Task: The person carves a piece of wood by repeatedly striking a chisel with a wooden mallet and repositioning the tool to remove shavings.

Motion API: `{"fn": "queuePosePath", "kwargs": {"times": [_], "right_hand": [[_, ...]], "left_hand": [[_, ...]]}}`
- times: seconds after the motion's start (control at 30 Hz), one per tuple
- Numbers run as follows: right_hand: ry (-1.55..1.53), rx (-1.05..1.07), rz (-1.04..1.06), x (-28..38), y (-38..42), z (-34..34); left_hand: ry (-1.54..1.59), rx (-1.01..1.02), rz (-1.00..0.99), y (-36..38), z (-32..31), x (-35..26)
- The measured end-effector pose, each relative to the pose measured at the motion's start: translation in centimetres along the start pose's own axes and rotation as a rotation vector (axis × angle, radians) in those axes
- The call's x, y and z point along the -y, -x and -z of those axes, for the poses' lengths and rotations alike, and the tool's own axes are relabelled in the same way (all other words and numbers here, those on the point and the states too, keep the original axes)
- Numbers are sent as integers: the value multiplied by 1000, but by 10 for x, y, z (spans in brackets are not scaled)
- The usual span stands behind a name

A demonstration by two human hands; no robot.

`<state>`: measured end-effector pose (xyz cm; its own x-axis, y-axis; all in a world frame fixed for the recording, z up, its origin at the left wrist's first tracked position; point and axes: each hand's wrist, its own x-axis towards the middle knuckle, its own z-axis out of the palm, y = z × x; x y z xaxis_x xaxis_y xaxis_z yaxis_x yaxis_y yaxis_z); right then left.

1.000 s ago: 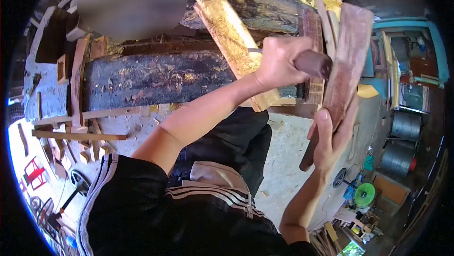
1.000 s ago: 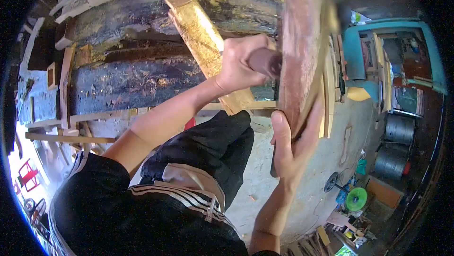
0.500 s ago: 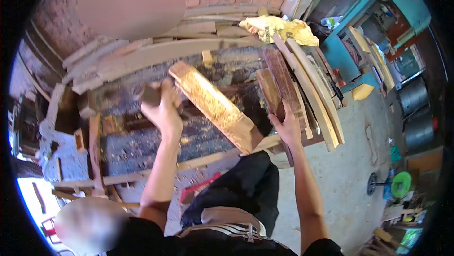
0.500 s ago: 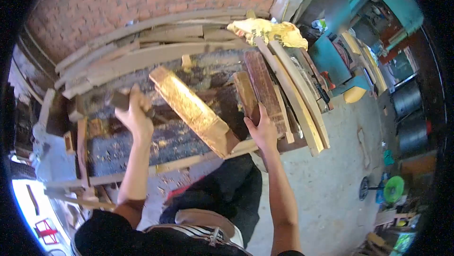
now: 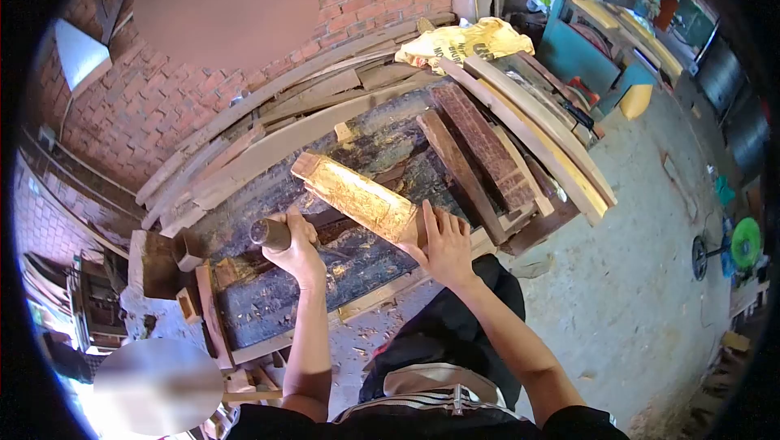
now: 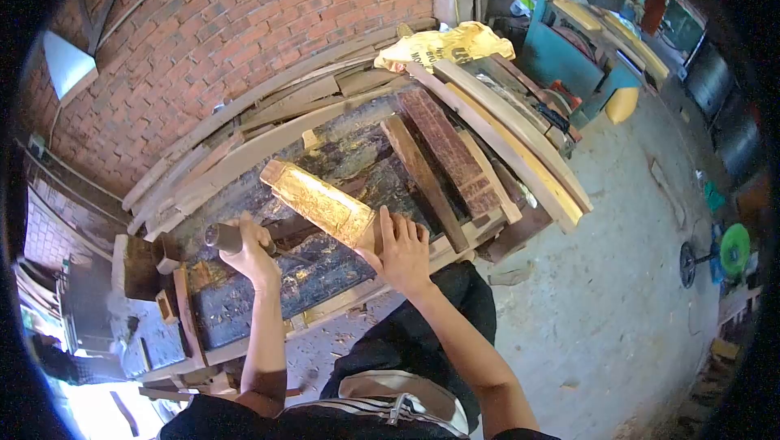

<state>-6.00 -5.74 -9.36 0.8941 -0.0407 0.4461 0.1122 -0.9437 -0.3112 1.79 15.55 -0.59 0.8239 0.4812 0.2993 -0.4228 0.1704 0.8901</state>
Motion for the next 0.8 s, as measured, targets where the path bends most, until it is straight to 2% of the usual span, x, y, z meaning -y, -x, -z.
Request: {"fn": "queuePosePath", "kwargs": {"times": [0.07,0.13,0.37,0.6,0.63,0.7,0.73,0.77,0.8], "right_hand": [[-8,-11,-30,4,0,2],[-27,122,-51,4,2,9],[-6,-1,-82,12,18,8],[12,-10,-116,16,39,20],[-15,-36,-110,14,41,21],[-95,7,-103,9,42,19],[-212,86,-175,9,37,27],[-252,51,-172,2,36,19],[-216,44,-205,4,28,39]], "left_hand": [[-37,33,-11,4,1,1],[-42,53,-36,8,-1,2],[-81,78,-81,15,-9,3],[-153,114,-103,12,-11,0],[-141,84,-39,15,-16,-8],[-3,108,-100,11,-24,-12],[76,100,-75,10,-29,-14],[64,96,-92,6,-34,-15],[113,107,-70,5,-43,-19]]}}
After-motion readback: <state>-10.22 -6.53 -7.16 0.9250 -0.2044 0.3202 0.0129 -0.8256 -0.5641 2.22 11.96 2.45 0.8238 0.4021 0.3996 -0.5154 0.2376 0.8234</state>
